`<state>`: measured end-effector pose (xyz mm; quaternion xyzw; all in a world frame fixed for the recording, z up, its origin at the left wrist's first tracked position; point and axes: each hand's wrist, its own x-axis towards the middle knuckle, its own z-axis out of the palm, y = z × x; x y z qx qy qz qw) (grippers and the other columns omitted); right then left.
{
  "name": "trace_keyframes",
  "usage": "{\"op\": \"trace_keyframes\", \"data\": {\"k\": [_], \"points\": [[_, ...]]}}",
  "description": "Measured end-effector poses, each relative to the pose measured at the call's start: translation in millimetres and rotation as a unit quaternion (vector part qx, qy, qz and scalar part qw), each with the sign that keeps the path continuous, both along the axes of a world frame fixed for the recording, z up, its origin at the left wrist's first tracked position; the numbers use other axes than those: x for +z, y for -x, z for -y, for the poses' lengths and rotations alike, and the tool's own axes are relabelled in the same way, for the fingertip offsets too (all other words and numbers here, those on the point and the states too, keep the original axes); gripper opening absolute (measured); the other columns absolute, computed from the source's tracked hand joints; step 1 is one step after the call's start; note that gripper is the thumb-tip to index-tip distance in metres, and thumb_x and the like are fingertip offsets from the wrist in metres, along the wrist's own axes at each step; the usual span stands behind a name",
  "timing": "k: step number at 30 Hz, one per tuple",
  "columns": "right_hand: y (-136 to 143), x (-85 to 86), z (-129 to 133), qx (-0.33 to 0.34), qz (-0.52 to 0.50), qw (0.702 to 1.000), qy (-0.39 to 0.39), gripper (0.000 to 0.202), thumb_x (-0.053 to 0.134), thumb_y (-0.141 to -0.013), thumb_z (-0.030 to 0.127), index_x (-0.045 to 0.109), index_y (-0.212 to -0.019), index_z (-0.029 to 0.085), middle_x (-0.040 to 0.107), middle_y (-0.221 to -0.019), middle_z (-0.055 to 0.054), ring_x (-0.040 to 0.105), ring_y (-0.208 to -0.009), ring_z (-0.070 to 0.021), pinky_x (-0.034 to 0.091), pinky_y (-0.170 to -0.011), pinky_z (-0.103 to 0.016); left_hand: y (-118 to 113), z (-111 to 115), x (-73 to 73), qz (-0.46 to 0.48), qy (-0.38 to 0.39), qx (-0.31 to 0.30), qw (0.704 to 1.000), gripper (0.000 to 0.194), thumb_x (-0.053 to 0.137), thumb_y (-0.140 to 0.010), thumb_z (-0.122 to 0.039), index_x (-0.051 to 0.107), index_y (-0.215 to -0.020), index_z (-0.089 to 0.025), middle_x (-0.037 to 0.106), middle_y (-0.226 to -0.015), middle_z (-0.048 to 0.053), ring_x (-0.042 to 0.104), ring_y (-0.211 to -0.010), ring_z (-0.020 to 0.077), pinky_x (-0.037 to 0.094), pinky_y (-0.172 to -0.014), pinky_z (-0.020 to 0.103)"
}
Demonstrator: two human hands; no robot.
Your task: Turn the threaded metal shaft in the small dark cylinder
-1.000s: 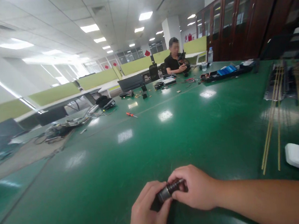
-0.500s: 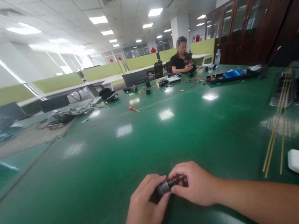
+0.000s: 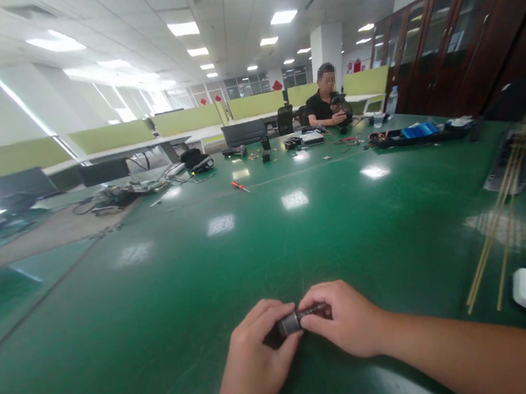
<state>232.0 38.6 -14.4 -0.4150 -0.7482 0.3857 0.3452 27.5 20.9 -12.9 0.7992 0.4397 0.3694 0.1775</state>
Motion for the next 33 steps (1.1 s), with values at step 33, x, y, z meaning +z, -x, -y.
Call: {"op": "trace_keyframes", "data": {"k": [33], "points": [[-0.2, 0.7, -0.5, -0.009, -0.009, 1.0, 0.018, 0.009, 0.069, -0.08, 0.019, 0.076, -0.086, 0.018, 0.07, -0.076, 0.0, 0.06, -0.067, -0.0134, 0.041, -0.061, -0.023, 2.8, 1.5, 1.6, 0.001, -0.028, 0.015, 0.999, 0.025, 0.069, -0.083, -0.017, 0.07, -0.106, -0.029, 0.068, -0.096, -0.001, 0.067, -0.086, 0.0143, 0.054, -0.076, 0.023]]}}
